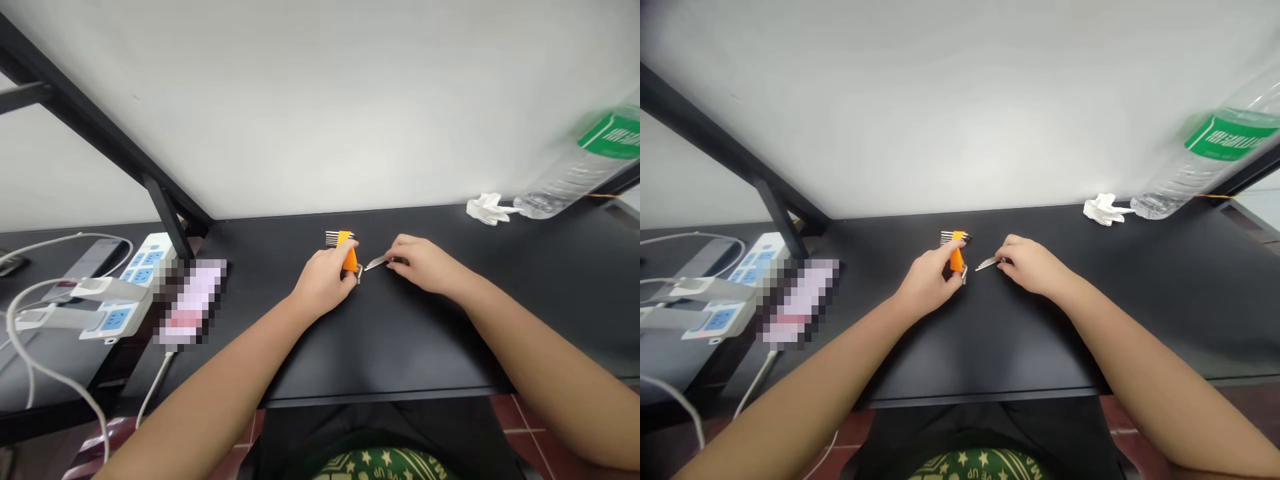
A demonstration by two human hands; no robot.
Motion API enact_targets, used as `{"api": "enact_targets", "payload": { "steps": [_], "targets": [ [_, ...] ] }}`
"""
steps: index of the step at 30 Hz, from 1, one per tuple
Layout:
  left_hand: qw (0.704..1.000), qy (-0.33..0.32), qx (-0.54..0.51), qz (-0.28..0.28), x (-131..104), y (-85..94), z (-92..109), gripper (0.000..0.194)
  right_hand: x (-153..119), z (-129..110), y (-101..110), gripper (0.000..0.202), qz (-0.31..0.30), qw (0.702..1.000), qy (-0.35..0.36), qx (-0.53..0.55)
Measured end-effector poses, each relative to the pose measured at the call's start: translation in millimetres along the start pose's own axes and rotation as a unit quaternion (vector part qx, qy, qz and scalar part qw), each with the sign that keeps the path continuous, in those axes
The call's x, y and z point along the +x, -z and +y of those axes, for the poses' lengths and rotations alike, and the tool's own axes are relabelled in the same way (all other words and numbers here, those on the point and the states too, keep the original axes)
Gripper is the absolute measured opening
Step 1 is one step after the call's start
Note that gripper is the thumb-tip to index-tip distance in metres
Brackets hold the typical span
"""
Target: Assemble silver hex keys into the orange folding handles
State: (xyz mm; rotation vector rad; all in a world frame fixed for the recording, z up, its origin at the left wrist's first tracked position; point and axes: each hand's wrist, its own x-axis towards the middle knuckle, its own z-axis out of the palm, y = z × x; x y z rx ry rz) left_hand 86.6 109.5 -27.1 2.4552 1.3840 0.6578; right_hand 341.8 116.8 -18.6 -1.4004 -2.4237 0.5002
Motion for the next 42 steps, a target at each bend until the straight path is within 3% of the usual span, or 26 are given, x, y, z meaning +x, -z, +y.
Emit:
{"api": "enact_targets", "payload": {
  "steps": [10,16,21,28,33,37,40,42],
  "targets": [
    [0.999,0.002,-0.044,-0.012,1,-4.2,-3,0.052,-6,-23,1,0.011,-0.083,0.989,-0.066,-0.107],
    [0.998,0.002,-0.064,-0.015,0,-4.0,-5,0.052,-7,-24,8,0.006,-0.016,0.993,-0.045,0.106],
    [0.998,-0.001,-0.070,-0.008,1,-3.6,-4,0.050,-9,-28,10,0.014,0.016,0.949,-0.098,0.300],
    [0.998,-0.035,-0.057,-0.001,-1,-6.1,-4,0.047,-9,-30,9,0.016,-0.009,0.924,-0.126,0.360],
    [0.995,-0.099,-0.030,0.011,-4,-6.4,6,0.043,-3,-36,-4,0.022,-0.030,0.848,-0.160,0.505],
    [0.996,-0.088,-0.017,0.009,-4,-5.7,9,0.037,1,-40,-13,0.029,-0.015,0.798,-0.179,0.575],
    [0.998,-0.058,-0.002,0.029,-4,-7.1,6,0.043,2,-42,-15,0.030,-0.022,0.802,-0.183,0.568],
    [0.998,-0.048,0.006,0.031,-4,-8.6,4,0.045,1,-44,-17,0.029,-0.019,0.827,-0.182,0.532]
  ]
}}
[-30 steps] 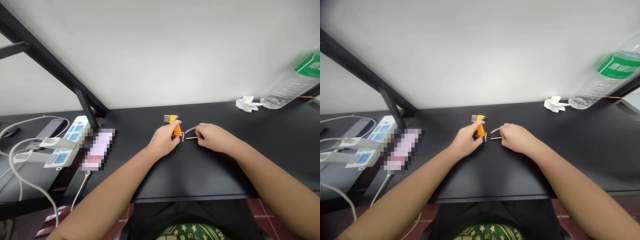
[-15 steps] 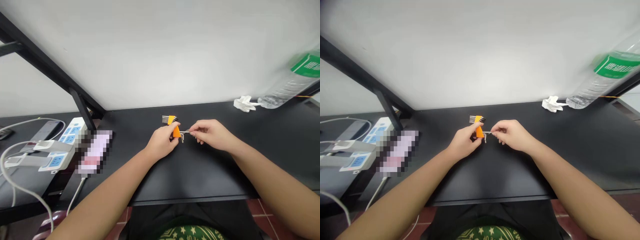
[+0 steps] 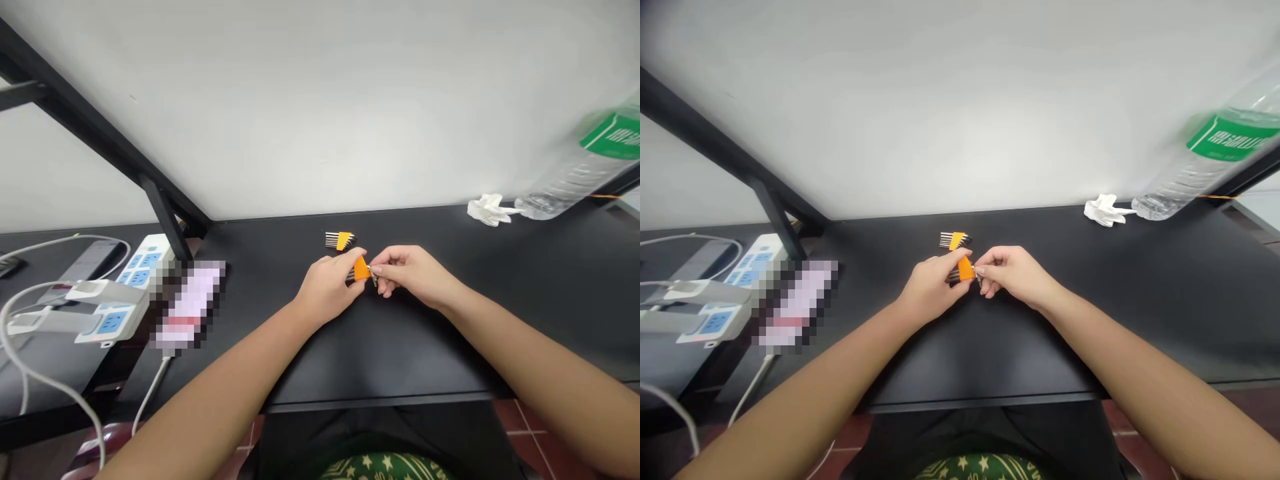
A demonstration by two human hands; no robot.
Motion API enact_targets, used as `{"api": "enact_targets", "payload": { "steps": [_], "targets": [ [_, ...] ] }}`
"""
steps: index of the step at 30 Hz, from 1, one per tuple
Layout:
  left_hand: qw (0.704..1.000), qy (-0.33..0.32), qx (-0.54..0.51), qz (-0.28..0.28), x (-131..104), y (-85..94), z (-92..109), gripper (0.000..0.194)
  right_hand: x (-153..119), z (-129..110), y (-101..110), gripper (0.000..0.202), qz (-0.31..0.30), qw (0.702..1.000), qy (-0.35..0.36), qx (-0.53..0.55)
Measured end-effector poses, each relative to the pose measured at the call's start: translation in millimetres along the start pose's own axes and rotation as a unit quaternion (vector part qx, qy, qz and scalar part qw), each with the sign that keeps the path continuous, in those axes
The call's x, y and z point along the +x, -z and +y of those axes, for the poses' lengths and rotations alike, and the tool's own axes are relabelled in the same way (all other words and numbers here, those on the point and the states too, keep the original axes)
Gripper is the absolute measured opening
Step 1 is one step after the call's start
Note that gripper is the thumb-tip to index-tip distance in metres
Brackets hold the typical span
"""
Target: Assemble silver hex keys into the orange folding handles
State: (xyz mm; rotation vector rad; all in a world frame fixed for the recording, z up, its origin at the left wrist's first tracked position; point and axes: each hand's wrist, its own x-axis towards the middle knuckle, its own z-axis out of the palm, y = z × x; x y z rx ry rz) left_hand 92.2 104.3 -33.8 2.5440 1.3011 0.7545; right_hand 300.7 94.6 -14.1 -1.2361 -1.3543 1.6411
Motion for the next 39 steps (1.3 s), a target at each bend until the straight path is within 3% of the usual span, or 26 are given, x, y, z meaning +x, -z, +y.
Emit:
{"api": "enact_targets", "payload": {
  "steps": [2,4,6,8,10,14,21,27,31,35,39],
  "targets": [
    [1.000,0.003,0.007,-0.010,0,-0.9,-1,0.044,-1,1,-1,0.025,0.013,0.997,0.029,-0.075],
    [0.999,0.014,0.015,-0.025,1,-0.5,-2,0.045,-1,1,2,0.021,0.035,0.974,0.101,-0.198],
    [0.999,0.027,0.015,-0.042,2,0.9,-3,0.047,-1,2,10,0.020,0.068,0.917,0.189,-0.344],
    [0.998,0.036,0.006,-0.054,3,2.5,-4,0.049,1,3,22,0.019,0.088,0.854,0.228,-0.460],
    [0.998,0.041,-0.001,-0.054,4,3.5,-6,0.050,4,5,33,0.019,0.077,0.820,0.206,-0.529],
    [0.998,0.051,-0.006,-0.044,4,3.0,-9,0.053,6,9,40,0.023,0.039,0.786,0.159,-0.596],
    [0.998,0.041,-0.044,-0.032,1,1.9,-10,0.057,3,4,29,0.023,0.030,0.766,0.129,-0.629],
    [0.997,0.029,-0.074,-0.008,1,0.7,-11,0.058,-1,1,24,0.011,0.033,0.738,0.074,-0.669],
    [0.996,0.045,-0.078,-0.019,2,0.9,-12,0.057,-4,0,23,0.009,0.024,0.767,0.067,-0.637],
    [0.995,0.046,-0.085,-0.024,2,0.9,-13,0.052,-5,-6,25,0.013,0.010,0.847,0.120,-0.518],
    [0.996,0.043,-0.076,-0.033,2,1.6,-11,0.049,-8,-11,25,0.010,0.039,0.920,0.144,-0.363]
  ]
}}
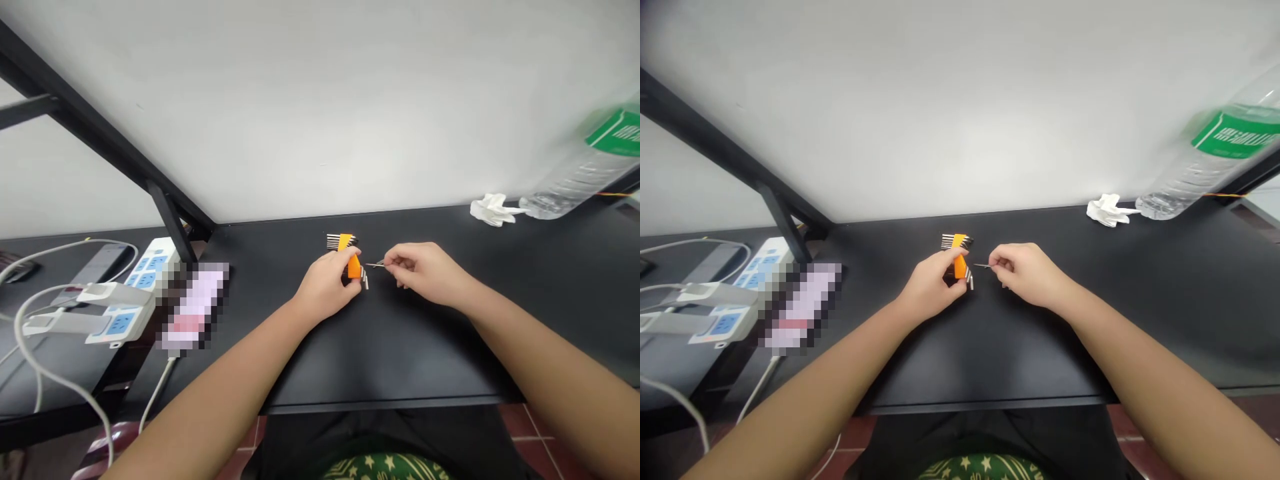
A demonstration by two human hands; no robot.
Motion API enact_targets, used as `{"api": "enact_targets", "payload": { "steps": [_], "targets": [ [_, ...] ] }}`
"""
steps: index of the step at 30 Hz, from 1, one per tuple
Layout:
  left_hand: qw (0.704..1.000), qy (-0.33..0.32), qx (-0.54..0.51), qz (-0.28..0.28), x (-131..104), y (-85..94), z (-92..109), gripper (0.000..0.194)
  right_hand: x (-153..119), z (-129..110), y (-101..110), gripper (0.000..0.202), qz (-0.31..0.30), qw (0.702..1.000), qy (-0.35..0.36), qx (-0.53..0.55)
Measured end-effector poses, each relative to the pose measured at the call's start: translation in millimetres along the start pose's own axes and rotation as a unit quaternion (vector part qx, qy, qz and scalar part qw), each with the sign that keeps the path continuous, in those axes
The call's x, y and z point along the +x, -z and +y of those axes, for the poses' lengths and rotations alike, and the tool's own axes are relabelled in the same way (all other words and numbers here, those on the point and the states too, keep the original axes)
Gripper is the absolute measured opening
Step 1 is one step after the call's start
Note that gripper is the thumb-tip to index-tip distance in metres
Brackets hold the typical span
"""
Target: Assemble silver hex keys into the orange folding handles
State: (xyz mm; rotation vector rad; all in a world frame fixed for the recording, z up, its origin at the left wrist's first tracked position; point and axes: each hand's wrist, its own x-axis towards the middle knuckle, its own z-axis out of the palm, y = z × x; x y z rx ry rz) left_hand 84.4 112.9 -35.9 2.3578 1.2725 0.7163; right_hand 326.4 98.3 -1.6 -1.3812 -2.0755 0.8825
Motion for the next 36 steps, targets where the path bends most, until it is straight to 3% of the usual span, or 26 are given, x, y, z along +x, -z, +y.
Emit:
{"api": "enact_targets", "payload": {
  "steps": [5,15,23,27,32,34,36],
  "targets": [
    [1.000,-0.009,0.017,-0.001,0,1.2,3,0.048,-1,-1,-3,0.013,0.002,0.995,-0.022,0.102],
    [0.999,-0.004,0.028,-0.016,0,1.1,5,0.049,-3,-2,-1,0.015,0.018,0.993,-0.030,0.116],
    [0.998,-0.047,0.033,-0.032,-1,3.1,7,0.046,-3,-1,-1,0.016,-0.006,0.987,-0.068,0.143],
    [0.994,-0.090,0.049,-0.046,-2,2.2,14,0.039,-1,-4,-10,0.020,-0.053,0.961,-0.105,0.252],
    [0.993,-0.083,0.066,-0.053,-1,2.8,19,0.026,3,-12,-24,0.033,-0.041,0.910,-0.140,0.388],
    [0.995,-0.060,0.060,-0.047,0,2.7,17,0.032,4,-8,-22,0.030,-0.055,0.918,-0.133,0.370],
    [0.997,-0.037,0.053,-0.039,0,2.3,14,0.039,5,0,-16,0.021,-0.042,0.963,-0.095,0.249]
  ]
}}
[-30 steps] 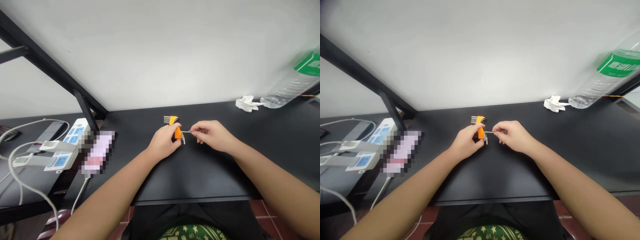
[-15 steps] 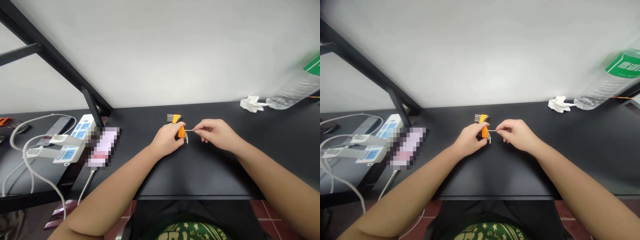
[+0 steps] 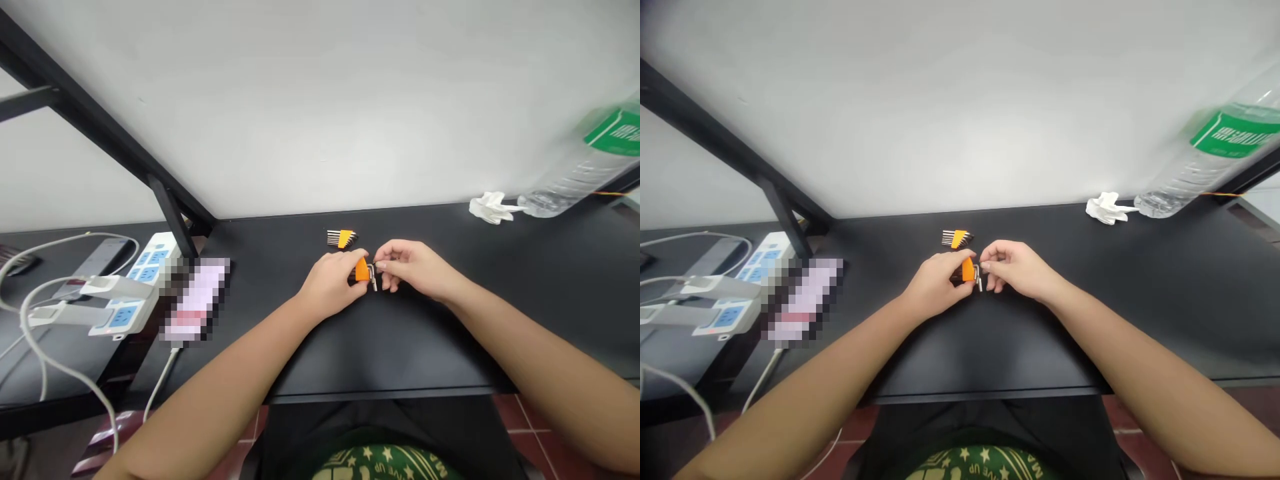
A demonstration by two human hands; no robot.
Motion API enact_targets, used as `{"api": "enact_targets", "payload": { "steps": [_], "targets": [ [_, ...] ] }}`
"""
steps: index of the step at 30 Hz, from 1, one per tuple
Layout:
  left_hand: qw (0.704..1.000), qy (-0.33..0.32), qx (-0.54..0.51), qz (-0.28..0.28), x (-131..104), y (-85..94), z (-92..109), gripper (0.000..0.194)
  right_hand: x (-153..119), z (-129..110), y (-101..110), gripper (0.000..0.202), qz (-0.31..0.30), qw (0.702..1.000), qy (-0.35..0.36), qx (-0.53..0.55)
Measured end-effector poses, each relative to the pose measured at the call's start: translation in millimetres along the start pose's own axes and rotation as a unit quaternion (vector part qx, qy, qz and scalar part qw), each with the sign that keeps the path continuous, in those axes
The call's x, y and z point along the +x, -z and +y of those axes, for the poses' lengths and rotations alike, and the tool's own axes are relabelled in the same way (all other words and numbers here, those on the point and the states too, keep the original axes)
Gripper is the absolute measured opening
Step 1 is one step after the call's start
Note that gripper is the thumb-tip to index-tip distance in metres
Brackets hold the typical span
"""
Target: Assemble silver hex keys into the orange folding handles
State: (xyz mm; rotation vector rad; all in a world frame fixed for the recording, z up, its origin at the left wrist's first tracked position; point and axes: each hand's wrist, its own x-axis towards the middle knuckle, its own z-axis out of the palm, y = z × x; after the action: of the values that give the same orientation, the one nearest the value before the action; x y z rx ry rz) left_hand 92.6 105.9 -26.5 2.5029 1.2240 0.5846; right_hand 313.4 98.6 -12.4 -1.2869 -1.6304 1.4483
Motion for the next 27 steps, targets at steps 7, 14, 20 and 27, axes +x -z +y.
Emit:
{"api": "enact_targets", "payload": {
  "steps": [7,14,20,27],
  "targets": [
    [0.998,0.041,-0.020,0.035,1,-1.8,-9,0.053,5,19,24,0.027,0.043,0.866,0.124,-0.483],
    [0.998,0.051,-0.041,0.008,0,-4.4,-12,0.055,6,17,18,0.025,0.037,0.845,0.116,-0.520],
    [0.998,0.050,-0.034,0.008,0,-5.5,-10,0.055,3,12,16,0.018,0.031,0.810,0.100,-0.577],
    [0.999,0.022,-0.032,0.000,2,-4.9,-9,0.054,-3,1,8,0.009,0.016,0.872,0.075,-0.483]
  ]
}}
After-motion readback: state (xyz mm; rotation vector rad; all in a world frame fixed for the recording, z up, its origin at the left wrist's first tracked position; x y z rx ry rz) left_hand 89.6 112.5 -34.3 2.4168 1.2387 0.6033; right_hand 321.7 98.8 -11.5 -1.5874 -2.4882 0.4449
